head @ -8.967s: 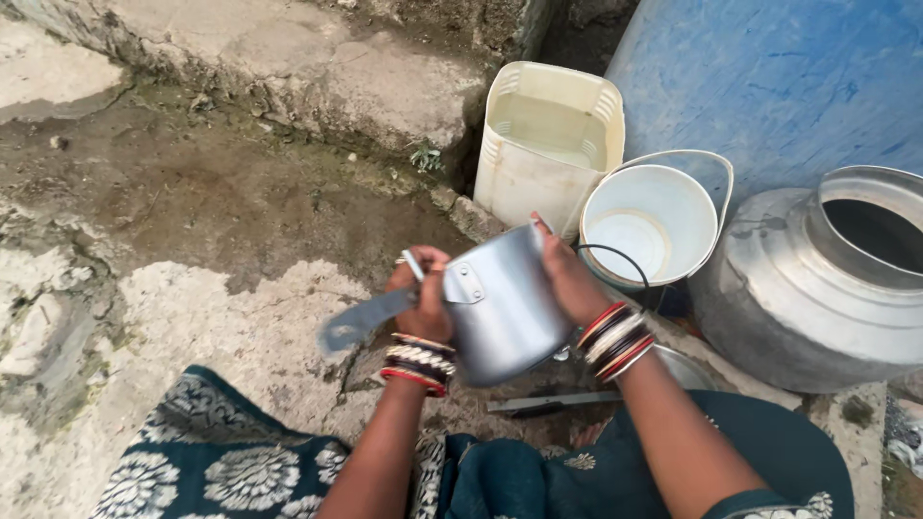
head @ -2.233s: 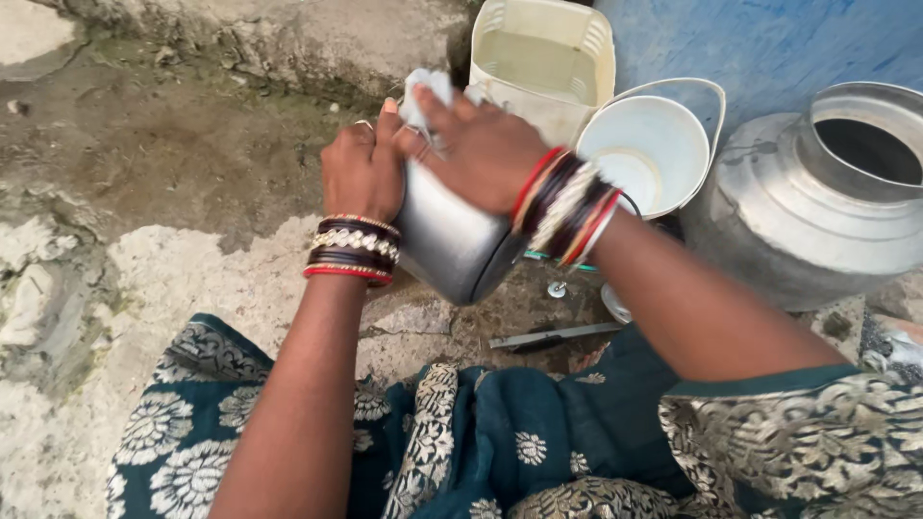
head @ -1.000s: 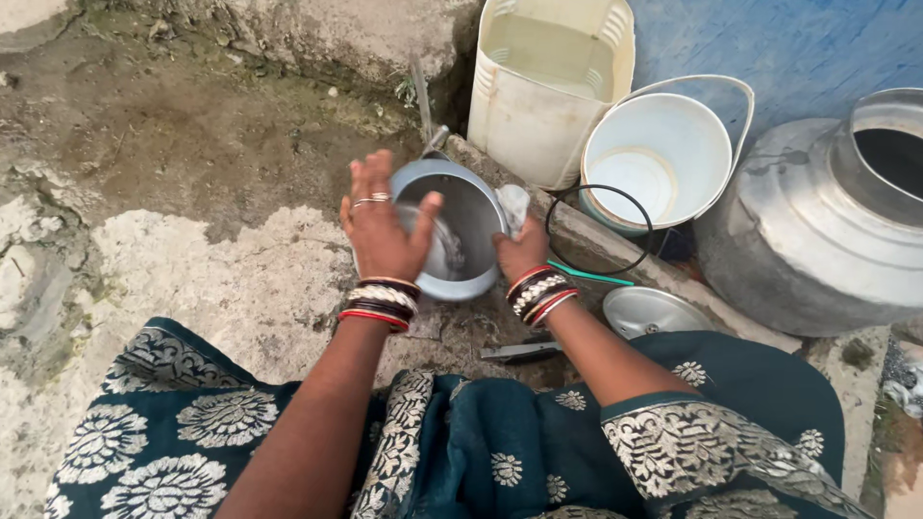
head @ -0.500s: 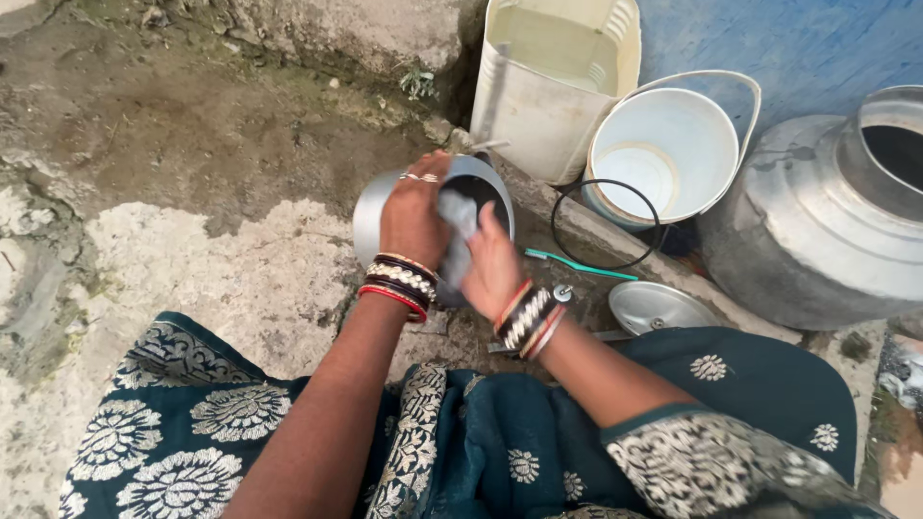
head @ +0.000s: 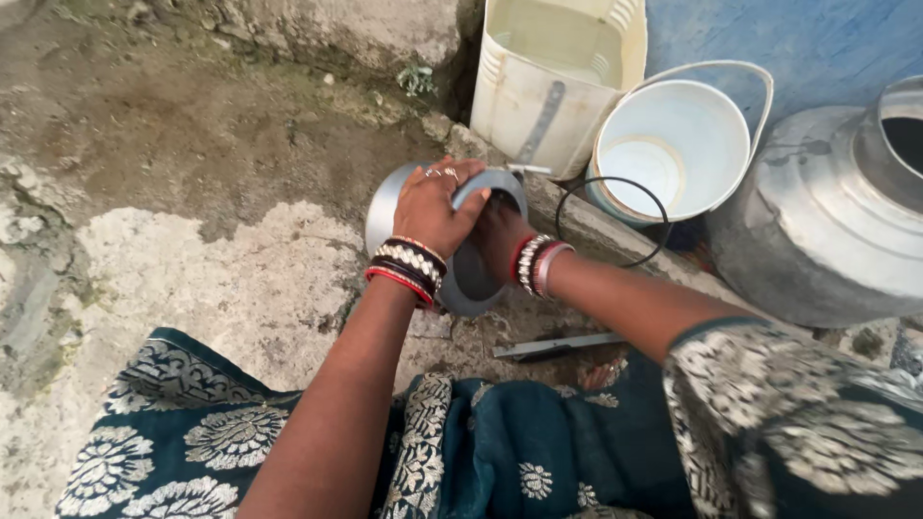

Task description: The person scrubs the inside and outside of a pressure cooker with a scrubber, pours water over it to rinse, wipes it with a cloth, and reattaches the lid with its handle.

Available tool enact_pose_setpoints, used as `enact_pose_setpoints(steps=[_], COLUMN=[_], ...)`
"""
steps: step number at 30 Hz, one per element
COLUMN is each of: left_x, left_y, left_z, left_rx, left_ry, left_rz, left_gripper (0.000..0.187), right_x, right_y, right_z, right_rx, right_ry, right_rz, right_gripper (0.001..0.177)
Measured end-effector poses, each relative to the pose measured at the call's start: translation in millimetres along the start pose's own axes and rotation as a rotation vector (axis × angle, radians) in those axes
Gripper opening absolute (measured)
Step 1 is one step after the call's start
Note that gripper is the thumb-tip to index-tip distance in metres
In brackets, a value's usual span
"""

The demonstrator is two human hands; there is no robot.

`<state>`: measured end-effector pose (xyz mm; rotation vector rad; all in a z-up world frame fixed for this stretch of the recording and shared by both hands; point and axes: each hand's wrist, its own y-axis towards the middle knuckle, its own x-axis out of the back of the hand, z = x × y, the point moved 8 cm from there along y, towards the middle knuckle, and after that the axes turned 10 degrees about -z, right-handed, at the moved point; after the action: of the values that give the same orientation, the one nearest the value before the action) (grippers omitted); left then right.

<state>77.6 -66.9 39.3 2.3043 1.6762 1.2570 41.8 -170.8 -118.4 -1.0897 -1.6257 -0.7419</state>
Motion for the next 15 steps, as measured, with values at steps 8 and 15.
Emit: enact_pose_setpoints(steps=[8,15], left_x=[8.0,4.1], left_y=[-2.3,3.5], left_z=[8.5,6.1], left_rx=[-0.014,0.018], left_ry=[-0.085,-0.089], left_rz=[0.014,0.033], left_gripper=[0.034,0.033], right_x=[-56.4,-16.8], right_y=[39.1,20.3], right_z=[80.0,33.2], right_rx=[-0.16,-0.007], right_ry=[1.05,0.515], right_rz=[0.009,0.221], right_gripper=[0.049,0.044])
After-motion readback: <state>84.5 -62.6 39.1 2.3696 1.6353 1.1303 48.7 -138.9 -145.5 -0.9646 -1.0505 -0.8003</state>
